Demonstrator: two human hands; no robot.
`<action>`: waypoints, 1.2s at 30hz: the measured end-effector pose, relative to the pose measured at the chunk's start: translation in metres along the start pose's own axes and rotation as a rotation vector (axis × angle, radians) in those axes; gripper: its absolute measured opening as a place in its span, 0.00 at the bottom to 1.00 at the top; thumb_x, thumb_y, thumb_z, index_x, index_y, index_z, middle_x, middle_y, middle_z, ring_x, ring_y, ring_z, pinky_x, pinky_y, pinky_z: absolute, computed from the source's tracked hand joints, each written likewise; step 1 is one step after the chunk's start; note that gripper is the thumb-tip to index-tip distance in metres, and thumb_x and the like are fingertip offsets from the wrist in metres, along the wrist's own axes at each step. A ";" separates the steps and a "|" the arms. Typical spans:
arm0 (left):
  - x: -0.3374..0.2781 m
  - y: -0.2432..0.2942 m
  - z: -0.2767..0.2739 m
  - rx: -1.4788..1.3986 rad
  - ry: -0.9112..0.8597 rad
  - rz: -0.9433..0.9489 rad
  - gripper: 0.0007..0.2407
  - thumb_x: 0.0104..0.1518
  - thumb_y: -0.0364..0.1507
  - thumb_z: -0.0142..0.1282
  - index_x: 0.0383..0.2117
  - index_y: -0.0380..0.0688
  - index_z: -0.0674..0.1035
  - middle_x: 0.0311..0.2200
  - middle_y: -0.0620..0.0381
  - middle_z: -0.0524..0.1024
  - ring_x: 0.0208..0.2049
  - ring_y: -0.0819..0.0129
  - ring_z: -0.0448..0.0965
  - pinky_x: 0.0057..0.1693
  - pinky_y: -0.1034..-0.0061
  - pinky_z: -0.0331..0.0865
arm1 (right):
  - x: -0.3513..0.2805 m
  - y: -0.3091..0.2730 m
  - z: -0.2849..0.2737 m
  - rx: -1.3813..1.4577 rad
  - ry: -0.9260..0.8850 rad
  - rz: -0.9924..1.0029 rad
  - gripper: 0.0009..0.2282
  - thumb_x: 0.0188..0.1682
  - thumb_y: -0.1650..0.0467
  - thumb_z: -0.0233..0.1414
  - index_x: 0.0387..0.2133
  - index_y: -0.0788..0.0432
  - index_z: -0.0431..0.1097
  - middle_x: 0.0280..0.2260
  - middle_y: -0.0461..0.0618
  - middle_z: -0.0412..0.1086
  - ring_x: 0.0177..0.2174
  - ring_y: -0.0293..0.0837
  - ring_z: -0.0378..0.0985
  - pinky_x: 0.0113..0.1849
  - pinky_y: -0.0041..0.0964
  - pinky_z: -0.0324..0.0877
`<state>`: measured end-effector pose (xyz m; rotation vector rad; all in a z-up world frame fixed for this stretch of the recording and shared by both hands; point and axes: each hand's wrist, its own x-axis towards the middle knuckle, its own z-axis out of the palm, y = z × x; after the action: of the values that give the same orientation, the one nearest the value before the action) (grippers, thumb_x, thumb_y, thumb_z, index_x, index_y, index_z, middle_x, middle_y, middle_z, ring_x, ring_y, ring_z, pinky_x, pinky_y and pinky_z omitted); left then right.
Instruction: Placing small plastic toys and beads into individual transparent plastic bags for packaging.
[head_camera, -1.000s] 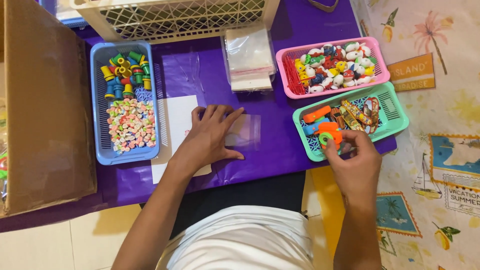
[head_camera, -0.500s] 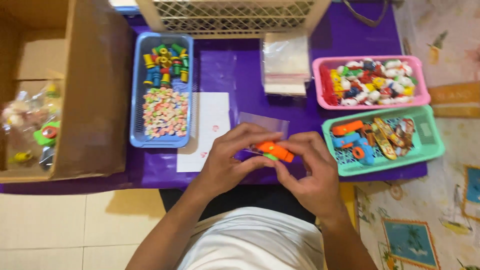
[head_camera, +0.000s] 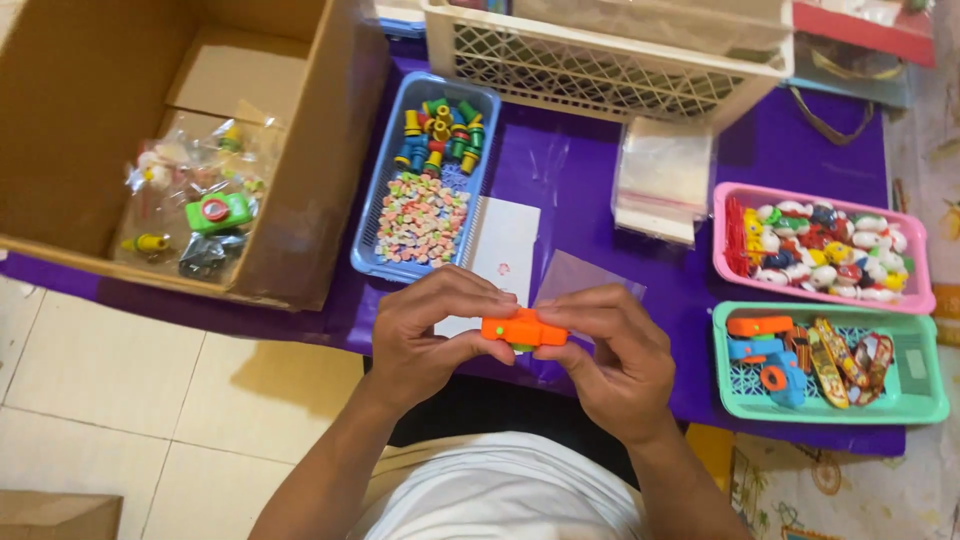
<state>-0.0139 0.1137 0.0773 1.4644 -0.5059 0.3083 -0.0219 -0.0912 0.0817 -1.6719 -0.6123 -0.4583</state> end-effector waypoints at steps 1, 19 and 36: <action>0.000 0.003 -0.002 0.006 0.013 0.004 0.16 0.39 0.25 0.75 0.37 0.41 0.87 0.33 0.50 0.84 0.37 0.57 0.86 0.47 0.63 0.81 | 0.000 0.001 0.004 0.007 -0.011 -0.006 0.10 0.44 0.72 0.63 0.37 0.67 0.79 0.33 0.58 0.77 0.35 0.49 0.83 0.39 0.39 0.80; -0.015 0.014 -0.016 0.255 -0.051 0.111 0.11 0.51 0.28 0.71 0.40 0.46 0.83 0.35 0.56 0.83 0.36 0.67 0.81 0.47 0.76 0.74 | -0.020 0.006 0.032 -0.051 0.056 0.040 0.11 0.54 0.63 0.53 0.37 0.58 0.73 0.36 0.52 0.73 0.37 0.46 0.79 0.45 0.38 0.78; -0.007 0.018 0.004 0.256 -0.082 0.105 0.05 0.61 0.30 0.59 0.39 0.45 0.82 0.37 0.59 0.83 0.36 0.67 0.81 0.48 0.74 0.71 | -0.023 0.005 0.026 -0.085 0.060 0.019 0.13 0.52 0.61 0.54 0.37 0.60 0.72 0.33 0.51 0.72 0.36 0.47 0.80 0.44 0.41 0.81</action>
<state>-0.0290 0.1120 0.0897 1.7071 -0.6288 0.4089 -0.0379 -0.0693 0.0592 -1.7370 -0.5389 -0.5257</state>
